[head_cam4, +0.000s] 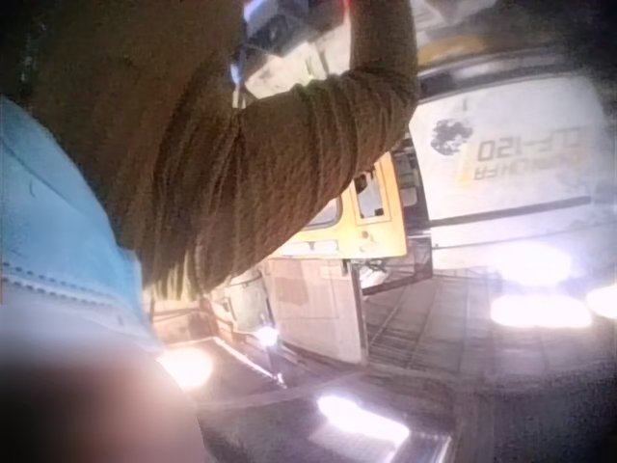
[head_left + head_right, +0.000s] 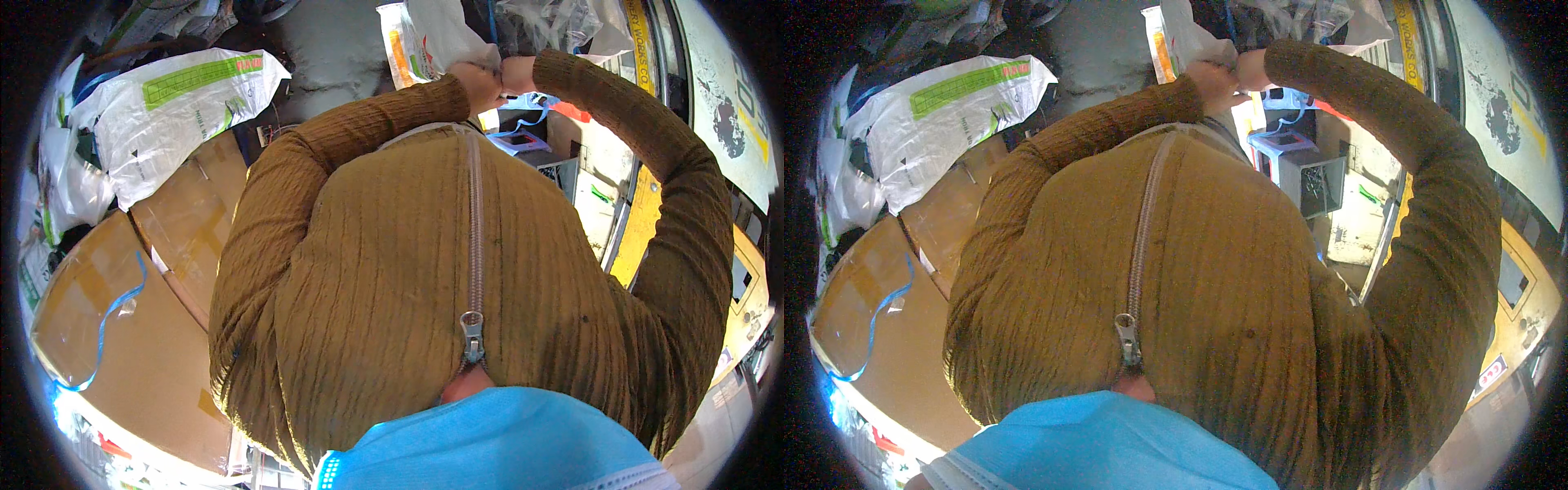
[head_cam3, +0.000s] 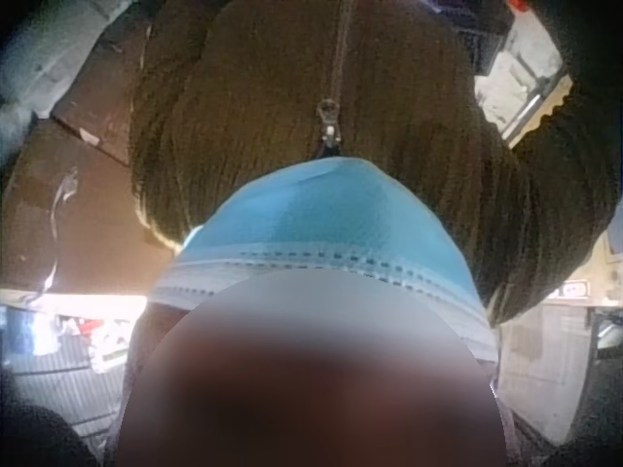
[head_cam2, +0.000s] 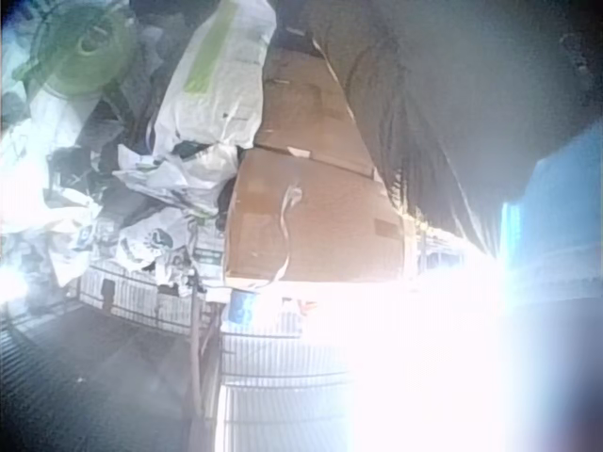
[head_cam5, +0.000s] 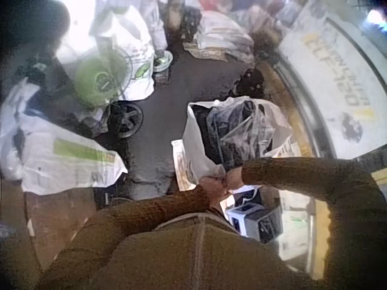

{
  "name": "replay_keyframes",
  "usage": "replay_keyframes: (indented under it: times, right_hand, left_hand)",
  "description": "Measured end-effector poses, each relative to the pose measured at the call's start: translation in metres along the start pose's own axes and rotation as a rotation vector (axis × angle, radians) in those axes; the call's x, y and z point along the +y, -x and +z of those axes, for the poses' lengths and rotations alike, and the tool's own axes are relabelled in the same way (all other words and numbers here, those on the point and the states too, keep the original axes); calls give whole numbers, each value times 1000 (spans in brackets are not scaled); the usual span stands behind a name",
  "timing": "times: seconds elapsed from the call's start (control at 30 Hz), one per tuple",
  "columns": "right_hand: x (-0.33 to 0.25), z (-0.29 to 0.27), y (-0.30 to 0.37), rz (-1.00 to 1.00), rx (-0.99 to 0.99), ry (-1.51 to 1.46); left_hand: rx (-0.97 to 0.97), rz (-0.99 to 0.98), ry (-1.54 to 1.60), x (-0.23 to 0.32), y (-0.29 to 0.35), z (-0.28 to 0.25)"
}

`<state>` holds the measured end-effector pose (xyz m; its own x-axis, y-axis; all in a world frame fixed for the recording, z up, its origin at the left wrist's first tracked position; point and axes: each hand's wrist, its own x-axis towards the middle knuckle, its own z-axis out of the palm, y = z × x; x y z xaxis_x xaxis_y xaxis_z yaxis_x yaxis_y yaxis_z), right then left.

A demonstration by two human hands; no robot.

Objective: The person places a black object wrapped in plastic into a white sack and secures it by tying a blue strap around the sack's opening. The person then adjusts the sack and strap to ensure it is closed.

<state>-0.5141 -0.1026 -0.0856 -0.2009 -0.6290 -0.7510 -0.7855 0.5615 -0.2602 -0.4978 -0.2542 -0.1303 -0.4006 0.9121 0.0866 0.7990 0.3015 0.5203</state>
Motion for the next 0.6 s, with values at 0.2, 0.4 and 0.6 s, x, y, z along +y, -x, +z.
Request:
replay_keyframes:
  times: [0.2, 0.4, 0.6]
  right_hand:
    - [-6, -3, -4, 189, -28, -105]
    - [-11, -15, 5, 252, -28, -152]
    - [-18, -21, 8, 476, -61, -334]
  left_hand:
    - [122, 28, -33, -3, -1, 6]
    - [257, 77, -12, -6, 0, 14]
    - [261, 71, -7, -3, 0, 10]
